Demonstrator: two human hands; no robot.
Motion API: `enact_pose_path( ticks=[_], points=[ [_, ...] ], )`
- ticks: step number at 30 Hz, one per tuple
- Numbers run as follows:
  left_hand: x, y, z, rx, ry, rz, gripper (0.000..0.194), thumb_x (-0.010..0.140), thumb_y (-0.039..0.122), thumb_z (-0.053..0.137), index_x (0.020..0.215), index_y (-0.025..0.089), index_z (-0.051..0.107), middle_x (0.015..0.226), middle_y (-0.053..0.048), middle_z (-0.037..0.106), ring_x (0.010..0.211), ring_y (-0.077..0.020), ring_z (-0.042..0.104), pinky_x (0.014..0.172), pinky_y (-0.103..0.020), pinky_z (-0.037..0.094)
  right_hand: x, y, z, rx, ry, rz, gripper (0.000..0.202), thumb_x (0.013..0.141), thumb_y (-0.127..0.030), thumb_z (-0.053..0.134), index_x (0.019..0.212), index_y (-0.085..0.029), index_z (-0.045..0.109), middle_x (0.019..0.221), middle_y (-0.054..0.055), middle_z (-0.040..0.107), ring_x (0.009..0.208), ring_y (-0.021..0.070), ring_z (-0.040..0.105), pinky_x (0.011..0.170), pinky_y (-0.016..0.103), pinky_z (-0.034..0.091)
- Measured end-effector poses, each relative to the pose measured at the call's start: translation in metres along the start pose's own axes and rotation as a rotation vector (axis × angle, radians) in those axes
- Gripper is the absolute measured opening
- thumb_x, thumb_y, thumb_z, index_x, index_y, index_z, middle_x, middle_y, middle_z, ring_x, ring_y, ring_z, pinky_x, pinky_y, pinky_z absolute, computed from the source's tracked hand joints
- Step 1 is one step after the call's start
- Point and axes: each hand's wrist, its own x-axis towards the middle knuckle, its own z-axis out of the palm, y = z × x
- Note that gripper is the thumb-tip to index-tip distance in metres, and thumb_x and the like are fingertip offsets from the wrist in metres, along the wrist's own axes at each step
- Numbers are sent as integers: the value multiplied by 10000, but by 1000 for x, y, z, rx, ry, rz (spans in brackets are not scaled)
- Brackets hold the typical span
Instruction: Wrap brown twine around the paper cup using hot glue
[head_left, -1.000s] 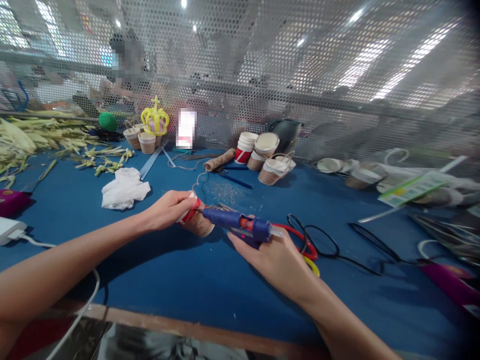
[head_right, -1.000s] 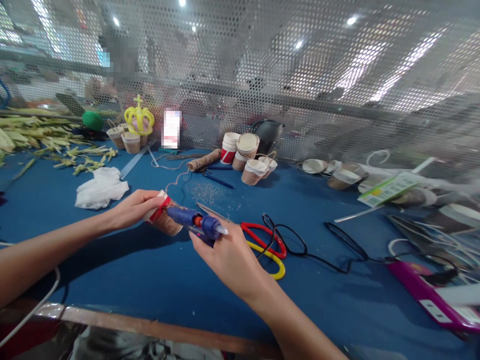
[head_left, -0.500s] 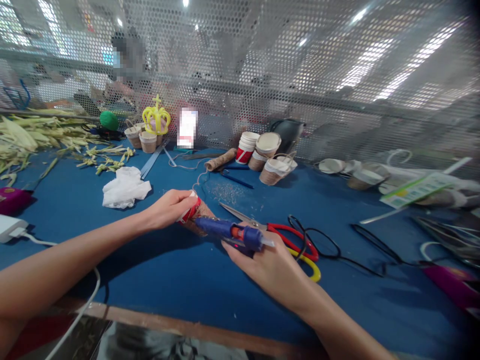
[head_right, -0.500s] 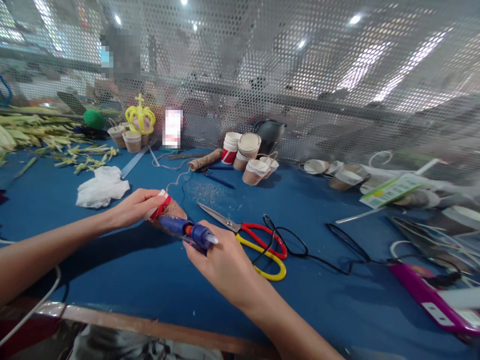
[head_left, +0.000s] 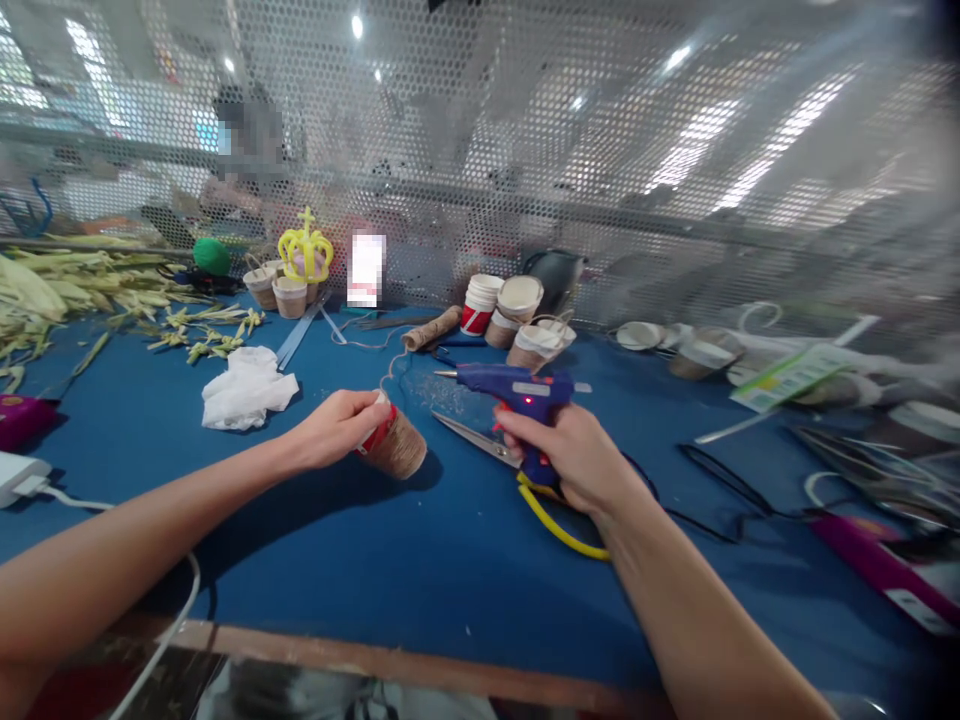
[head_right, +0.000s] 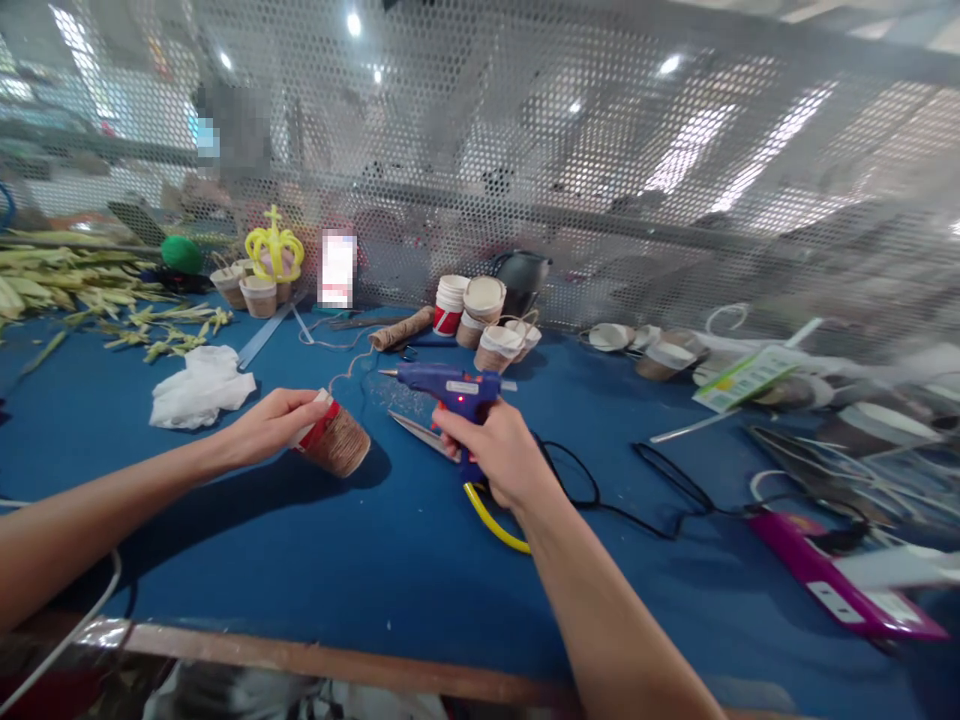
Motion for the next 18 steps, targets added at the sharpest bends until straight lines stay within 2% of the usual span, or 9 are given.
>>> enact_pose_path(
  ticks=[3, 10, 14, 16, 18],
  points=[
    [-1, 1, 1, -4, 7, 3, 365, 806, 400, 357, 725, 110, 563, 621, 4, 507, 582, -111, 436, 534, -217, 355, 21, 9, -9, -66, 135, 61, 163, 643, -270, 649, 711, -143, 572, 629, 10, 605, 523, 92, 531, 466, 212, 423],
    [0, -1, 1, -1, 2, 34, 344, 812, 387, 352, 716, 118, 543, 637, 13, 483, 600, -109, 425, 572, -224, 346, 57, 31, -14, -199, 126, 162, 255, 698, -281, 603, 498, -146, 519, 421, 2, 512, 368, 74, 453, 385, 217, 392],
    [0, -1, 1, 18, 2, 30, 354, 815, 387, 343, 742, 111, 552, 642, 8, 488, 608, -115, 428, 585, -235, 353, 69, 40, -19, -344, 182, 130, 329, 664, -307, 631, 410, -175, 469, 371, -13, 449, 384, 101, 451, 404, 244, 365],
    [-1, 0, 1, 25, -1, 35, 359, 817, 390, 339, 752, 109, 553, 645, 6, 489, 612, -117, 431, 585, -235, 358, 70, 40, -20, -404, 217, 92, 379, 622, -274, 668, 356, -193, 410, 362, -13, 415, 456, 133, 490, 446, 255, 363],
    [-2, 1, 1, 44, 3, 50, 366, 819, 397, 334, 742, 112, 549, 639, 6, 486, 611, -118, 432, 579, -231, 359, 67, 35, -18, -428, 229, 38, 390, 617, -239, 672, 351, -201, 389, 409, 11, 450, 588, 175, 542, 515, 270, 379]
  ],
)
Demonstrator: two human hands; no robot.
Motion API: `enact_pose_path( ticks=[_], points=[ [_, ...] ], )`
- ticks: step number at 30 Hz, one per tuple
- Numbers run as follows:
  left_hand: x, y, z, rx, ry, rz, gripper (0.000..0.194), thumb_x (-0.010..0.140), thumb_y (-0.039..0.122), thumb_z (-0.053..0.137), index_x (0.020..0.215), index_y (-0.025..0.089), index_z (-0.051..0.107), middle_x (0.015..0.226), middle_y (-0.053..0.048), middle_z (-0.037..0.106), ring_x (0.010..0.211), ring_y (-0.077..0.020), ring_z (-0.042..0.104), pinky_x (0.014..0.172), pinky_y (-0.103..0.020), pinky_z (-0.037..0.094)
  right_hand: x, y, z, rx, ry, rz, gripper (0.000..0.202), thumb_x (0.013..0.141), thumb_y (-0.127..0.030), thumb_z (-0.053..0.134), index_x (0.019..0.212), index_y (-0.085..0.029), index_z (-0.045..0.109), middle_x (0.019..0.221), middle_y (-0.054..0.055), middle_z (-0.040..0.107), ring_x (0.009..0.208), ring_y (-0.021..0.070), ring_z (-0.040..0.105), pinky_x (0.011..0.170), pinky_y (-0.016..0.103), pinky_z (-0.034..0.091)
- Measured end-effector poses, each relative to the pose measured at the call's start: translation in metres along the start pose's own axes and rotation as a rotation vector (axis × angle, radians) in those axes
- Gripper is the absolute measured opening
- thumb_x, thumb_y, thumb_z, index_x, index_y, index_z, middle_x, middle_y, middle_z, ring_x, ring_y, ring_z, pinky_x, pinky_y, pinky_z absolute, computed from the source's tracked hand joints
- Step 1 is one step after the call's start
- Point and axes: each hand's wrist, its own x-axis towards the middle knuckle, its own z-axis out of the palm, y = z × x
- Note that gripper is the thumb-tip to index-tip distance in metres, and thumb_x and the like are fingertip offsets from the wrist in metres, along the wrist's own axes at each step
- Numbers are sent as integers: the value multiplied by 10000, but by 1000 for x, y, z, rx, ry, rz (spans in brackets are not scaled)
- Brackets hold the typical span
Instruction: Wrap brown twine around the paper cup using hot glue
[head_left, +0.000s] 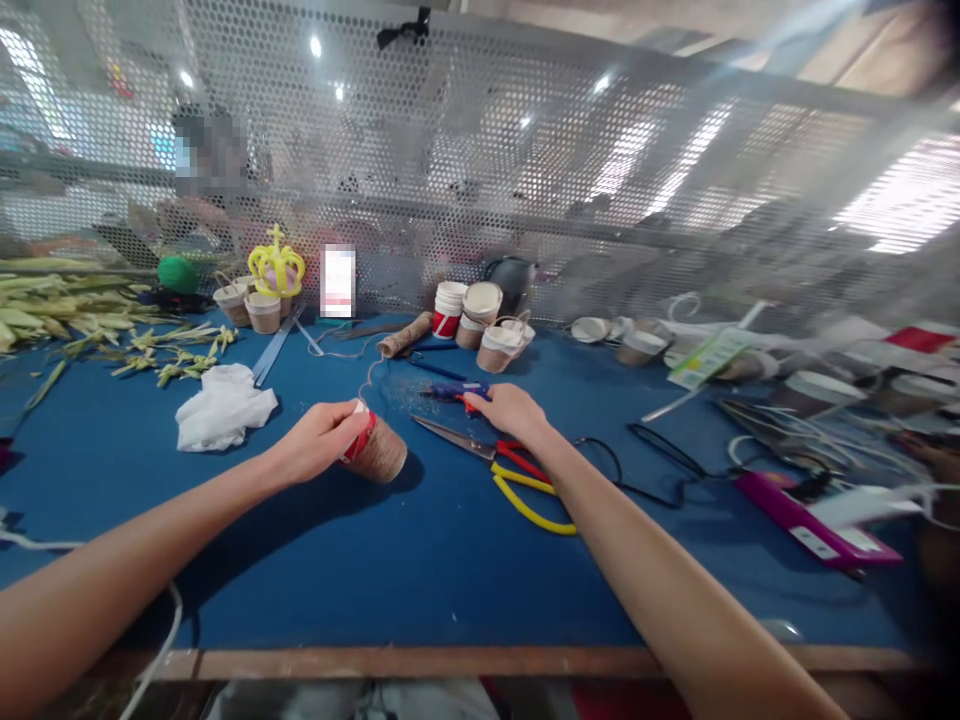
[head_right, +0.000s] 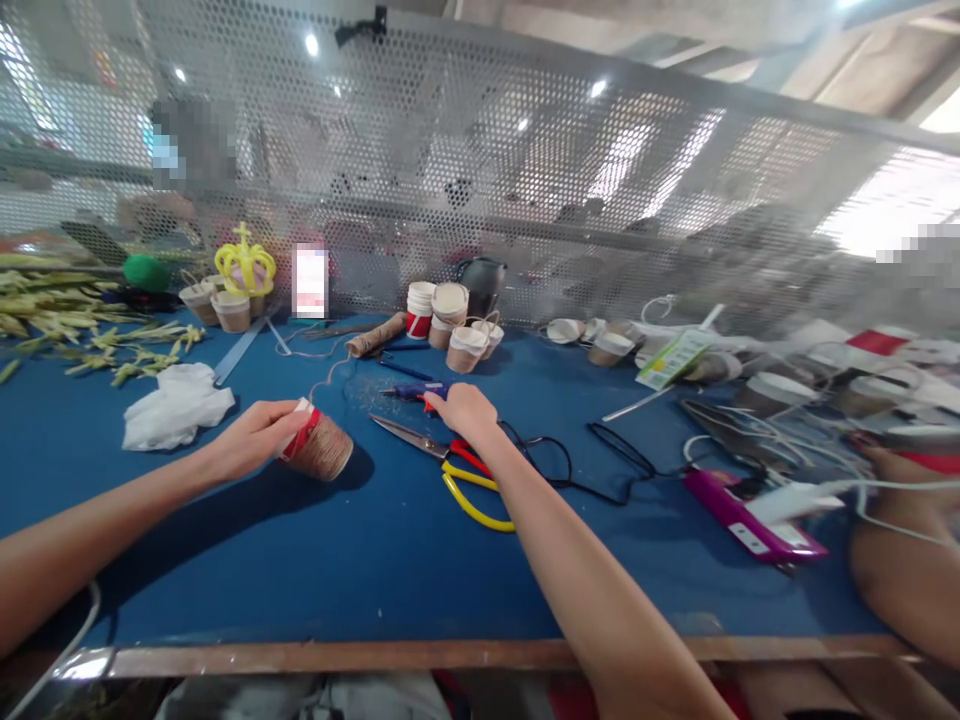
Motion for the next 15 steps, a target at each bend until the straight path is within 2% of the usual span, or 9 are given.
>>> enact_pose_path(
  ticks=[2, 4, 7, 11, 13, 15],
  points=[
    [-1, 1, 1, 20, -2, 18, 374, 823, 404, 322, 720, 117, 540, 634, 6, 484, 608, -118, 427, 572, -228, 358, -8, -11, 1, 19, -13, -70, 337, 656, -247, 644, 394, -197, 437, 523, 50, 534, 739, 204, 559, 595, 283, 393],
    [-2, 2, 1, 50, -9, 40, 378, 827, 405, 311, 696, 123, 526, 626, 11, 472, 597, -112, 411, 562, -223, 350, -18, -26, 7, 59, -81, -133, 279, 690, -301, 617, 454, -186, 521, 631, 73, 594, 821, 217, 555, 645, 290, 403],
    [-5, 5, 3, 160, -16, 91, 358, 833, 384, 307, 649, 136, 487, 587, 30, 414, 561, -96, 367, 527, -210, 316, -36, -51, 26, 154, -306, -199, 314, 751, -432, 527, 612, -178, 649, 749, 65, 653, 797, 190, 581, 667, 284, 432],
    [-8, 12, 6, 297, -85, 184, 313, 837, 302, 306, 591, 148, 421, 558, 45, 373, 533, -80, 347, 522, -201, 295, -52, -73, 54, 364, -581, -221, 455, 817, -509, 366, 778, -181, 680, 869, 61, 671, 812, 153, 597, 671, 260, 464],
    [-9, 15, 6, 305, -104, 196, 309, 838, 284, 305, 575, 152, 399, 548, 47, 368, 519, -74, 338, 516, -199, 291, -56, -76, 60, 551, -613, -211, 380, 789, -478, 445, 809, -172, 670, 906, 66, 661, 832, 144, 582, 711, 259, 454],
    [-10, 16, 5, 282, -106, 199, 307, 838, 291, 304, 584, 152, 407, 557, 46, 374, 528, -76, 340, 519, -199, 296, -58, -76, 59, 671, -576, -201, 263, 724, -405, 563, 778, -166, 656, 915, 58, 651, 828, 132, 566, 743, 255, 434]
  ],
)
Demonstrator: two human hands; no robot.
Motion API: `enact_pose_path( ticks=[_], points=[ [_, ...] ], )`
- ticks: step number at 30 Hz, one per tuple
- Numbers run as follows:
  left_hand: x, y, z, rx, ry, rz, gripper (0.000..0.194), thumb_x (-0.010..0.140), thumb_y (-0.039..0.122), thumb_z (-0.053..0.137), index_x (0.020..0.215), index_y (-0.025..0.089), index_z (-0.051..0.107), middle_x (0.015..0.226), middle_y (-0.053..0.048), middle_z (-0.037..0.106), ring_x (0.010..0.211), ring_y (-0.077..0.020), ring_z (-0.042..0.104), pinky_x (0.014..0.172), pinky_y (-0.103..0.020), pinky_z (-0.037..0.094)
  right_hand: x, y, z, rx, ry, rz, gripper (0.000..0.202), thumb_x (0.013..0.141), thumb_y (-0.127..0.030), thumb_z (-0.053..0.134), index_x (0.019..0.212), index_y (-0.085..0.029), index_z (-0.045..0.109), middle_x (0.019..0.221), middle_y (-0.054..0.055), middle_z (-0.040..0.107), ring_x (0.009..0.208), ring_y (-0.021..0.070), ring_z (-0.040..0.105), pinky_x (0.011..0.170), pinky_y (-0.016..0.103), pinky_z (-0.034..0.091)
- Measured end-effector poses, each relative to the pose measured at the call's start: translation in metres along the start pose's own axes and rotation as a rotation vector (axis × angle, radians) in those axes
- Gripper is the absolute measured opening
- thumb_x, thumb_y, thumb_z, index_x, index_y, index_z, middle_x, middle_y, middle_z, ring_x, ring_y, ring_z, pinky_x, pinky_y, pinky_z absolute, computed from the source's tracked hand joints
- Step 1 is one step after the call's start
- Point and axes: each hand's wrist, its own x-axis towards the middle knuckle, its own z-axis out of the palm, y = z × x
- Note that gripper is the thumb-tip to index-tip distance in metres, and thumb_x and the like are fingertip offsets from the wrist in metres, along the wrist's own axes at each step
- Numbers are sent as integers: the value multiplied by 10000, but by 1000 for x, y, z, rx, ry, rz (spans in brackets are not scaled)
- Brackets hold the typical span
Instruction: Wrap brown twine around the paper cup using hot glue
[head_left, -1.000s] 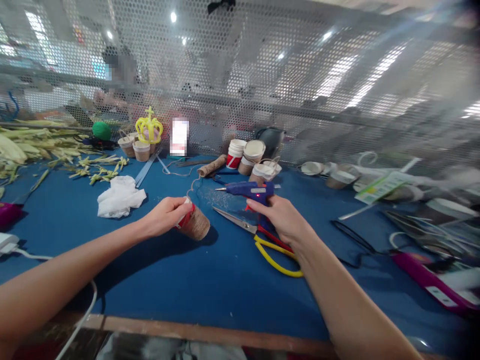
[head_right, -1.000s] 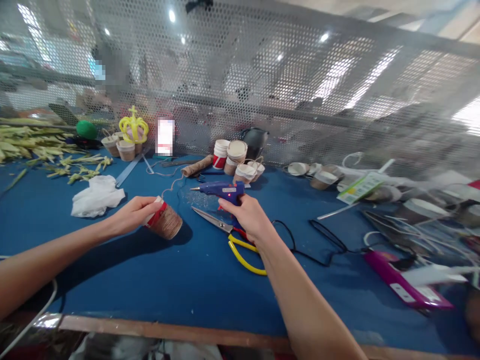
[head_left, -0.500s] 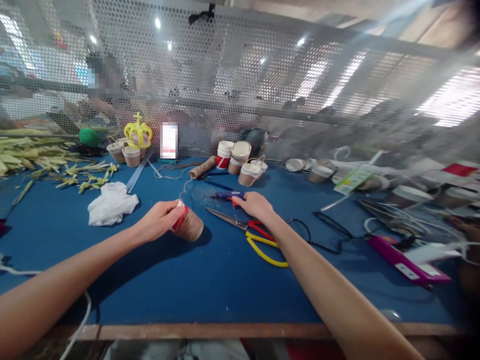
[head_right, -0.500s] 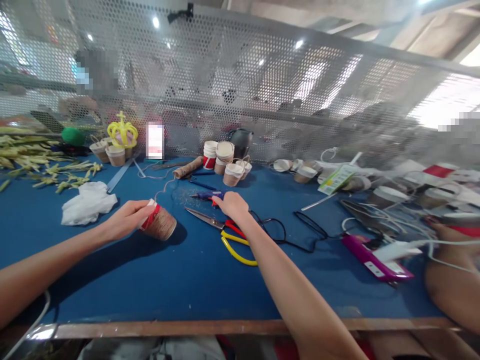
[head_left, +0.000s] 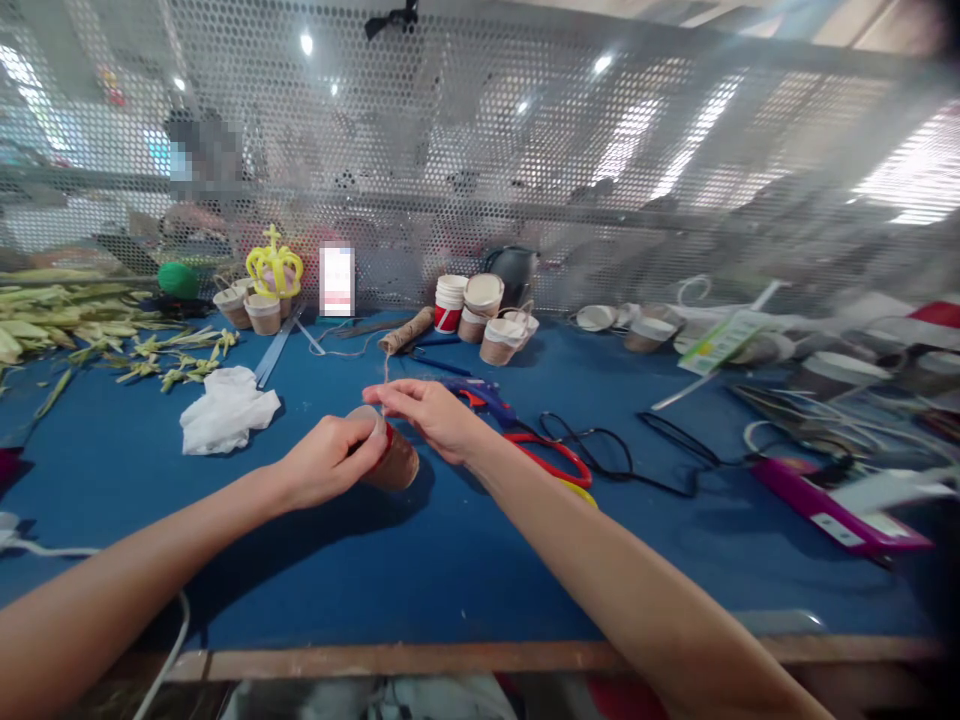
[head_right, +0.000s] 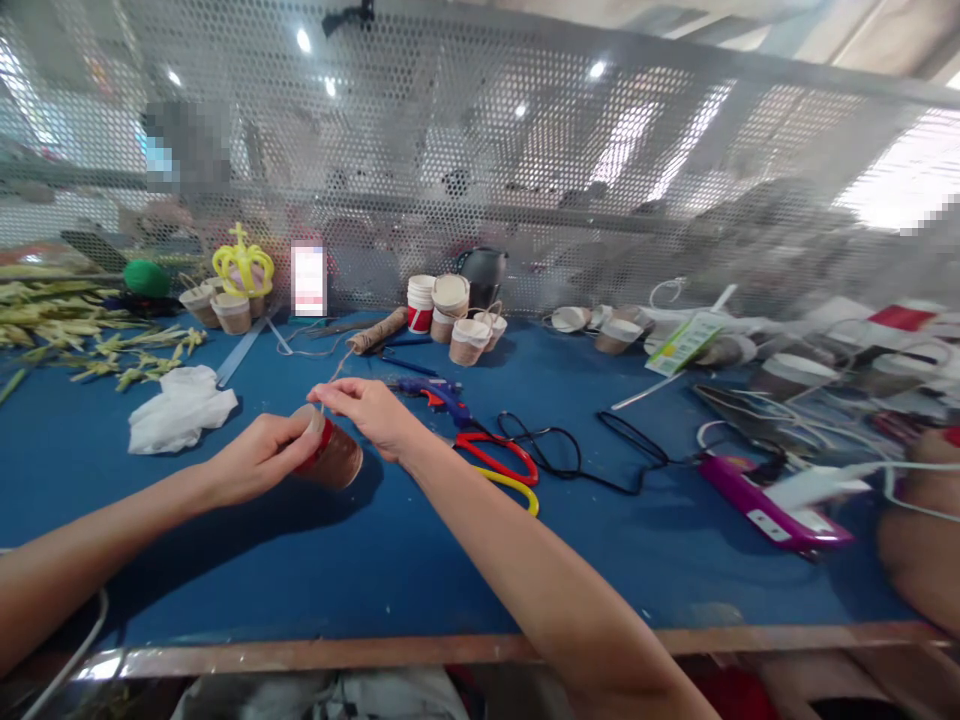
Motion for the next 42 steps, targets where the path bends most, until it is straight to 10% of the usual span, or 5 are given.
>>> enact_pose_path(
  ticks=[14, 42],
  points=[
    [4, 2, 7, -671, -43, -405, 340, 765, 434, 451, 721, 112, 550, 571, 26, 487, 475, -65, 387, 446, -179, 299, -43, -19, -10, -187, 234, -229, 150, 752, -276, 557, 657, -162, 578, 654, -14, 581, 626, 90, 521, 634, 236, 422],
    [-5, 12, 8, -706, -94, -292, 311, 797, 399, 426, 699, 120, 521, 568, 47, 451, 487, -51, 358, 452, -160, 289, -43, -7, -7, -401, 253, -153, 164, 781, -249, 519, 662, -141, 552, 615, -6, 569, 574, 92, 501, 567, 219, 395]
  ],
)
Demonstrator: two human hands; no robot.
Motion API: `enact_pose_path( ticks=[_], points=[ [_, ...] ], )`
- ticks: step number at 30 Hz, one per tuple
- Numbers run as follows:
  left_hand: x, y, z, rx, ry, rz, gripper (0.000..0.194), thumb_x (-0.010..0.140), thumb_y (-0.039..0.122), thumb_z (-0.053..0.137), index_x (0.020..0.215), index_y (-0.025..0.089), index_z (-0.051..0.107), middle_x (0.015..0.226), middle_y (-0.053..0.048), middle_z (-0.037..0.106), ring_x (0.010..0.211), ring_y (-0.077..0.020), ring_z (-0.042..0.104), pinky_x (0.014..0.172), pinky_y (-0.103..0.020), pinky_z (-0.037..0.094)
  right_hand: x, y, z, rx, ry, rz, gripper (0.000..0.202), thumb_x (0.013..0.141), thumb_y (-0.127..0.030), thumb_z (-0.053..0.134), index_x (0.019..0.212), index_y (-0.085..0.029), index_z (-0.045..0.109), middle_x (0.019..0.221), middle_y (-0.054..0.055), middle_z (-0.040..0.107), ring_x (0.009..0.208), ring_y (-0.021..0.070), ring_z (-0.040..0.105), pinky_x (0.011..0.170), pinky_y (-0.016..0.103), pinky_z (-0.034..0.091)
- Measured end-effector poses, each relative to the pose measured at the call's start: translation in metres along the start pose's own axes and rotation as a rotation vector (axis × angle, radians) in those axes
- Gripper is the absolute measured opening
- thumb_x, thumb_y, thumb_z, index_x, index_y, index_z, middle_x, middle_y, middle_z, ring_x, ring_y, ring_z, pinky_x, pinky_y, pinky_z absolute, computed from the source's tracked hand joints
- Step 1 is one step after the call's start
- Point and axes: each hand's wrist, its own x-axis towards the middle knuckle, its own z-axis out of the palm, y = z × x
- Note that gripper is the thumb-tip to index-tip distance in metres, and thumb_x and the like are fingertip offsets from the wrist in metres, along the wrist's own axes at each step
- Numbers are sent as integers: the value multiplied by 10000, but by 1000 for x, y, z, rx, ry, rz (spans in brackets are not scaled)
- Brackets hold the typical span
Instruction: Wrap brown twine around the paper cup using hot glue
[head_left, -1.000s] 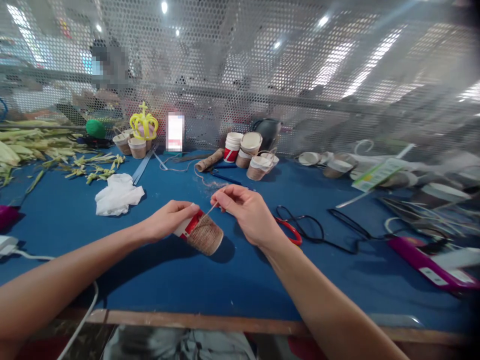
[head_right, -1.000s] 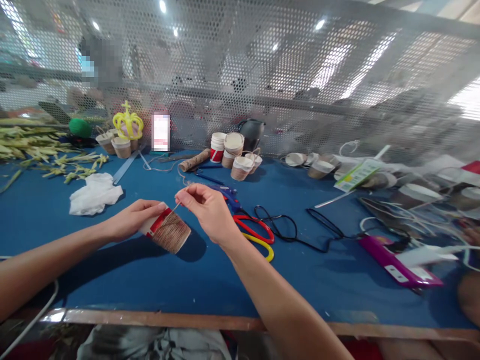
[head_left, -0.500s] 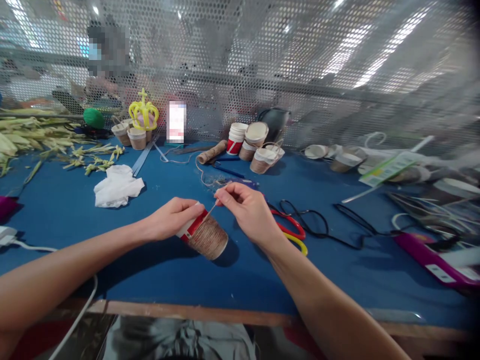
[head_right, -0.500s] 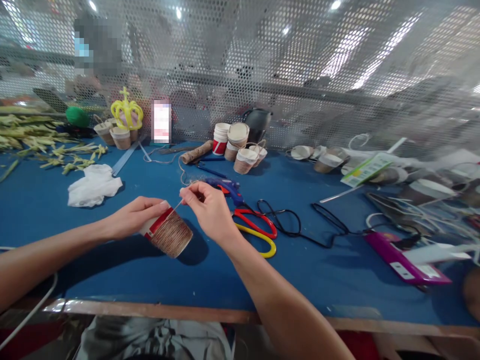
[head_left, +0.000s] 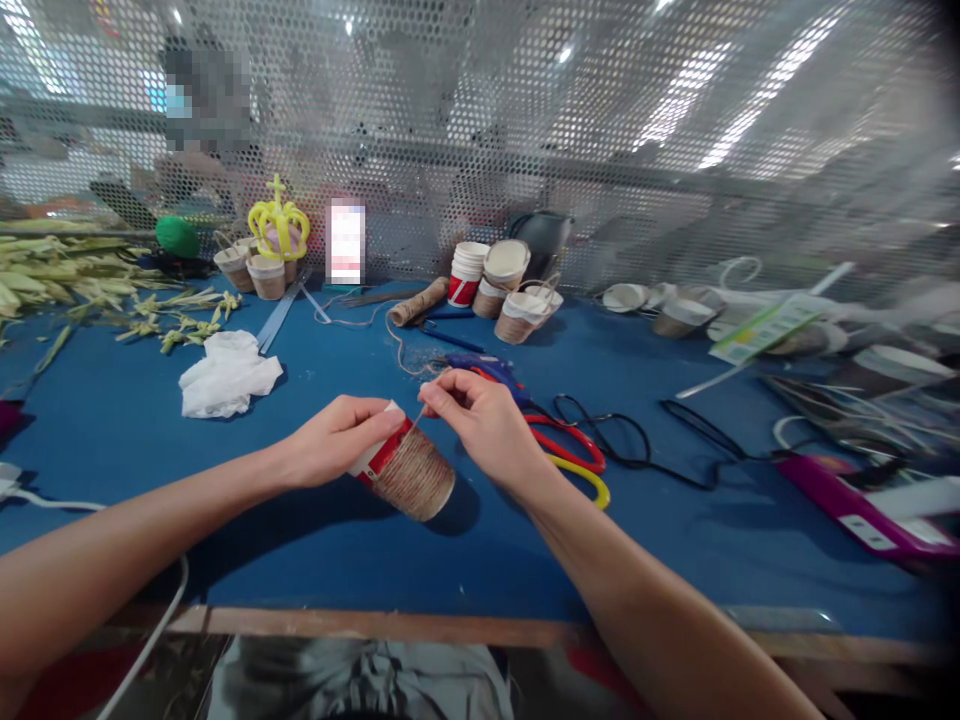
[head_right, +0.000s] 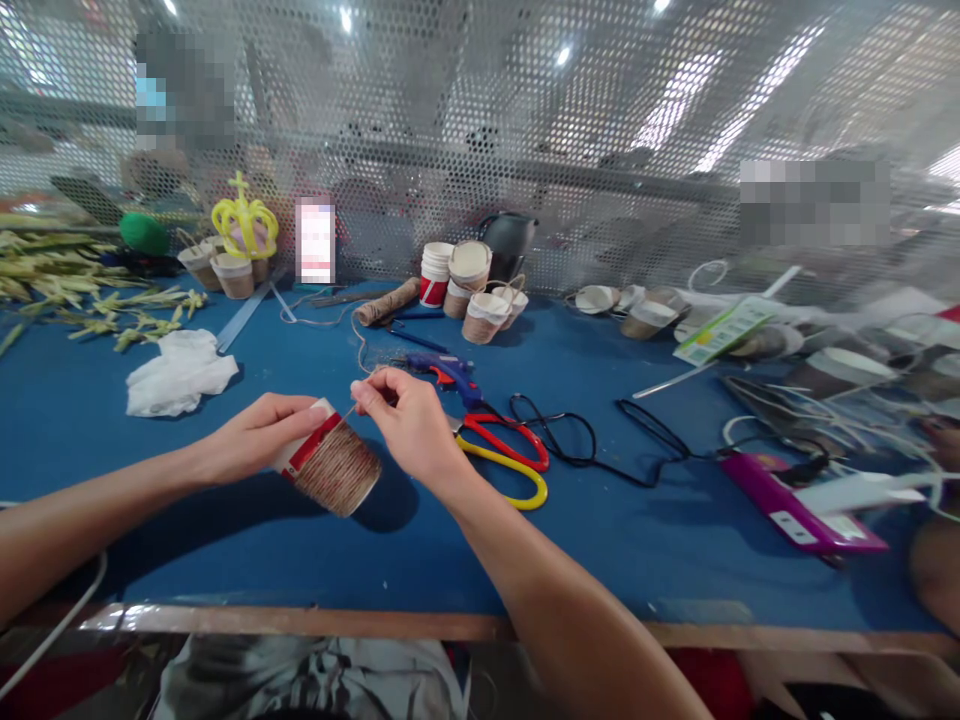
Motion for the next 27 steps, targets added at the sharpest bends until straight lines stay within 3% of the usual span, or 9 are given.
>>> enact_pose_path(
  ticks=[27],
  points=[
    [-4, -2, -4, 327, -15, 267, 303, 841, 296, 352, 632, 120, 484, 565, 44, 385, 512, -61, 301, 454, -159, 292, -3, 0, 9, -85, -76, -43, 185, 784, -237, 500, 621, -150, 509, 614, -7, 518, 591, 105, 459, 593, 246, 370]
  ],
)
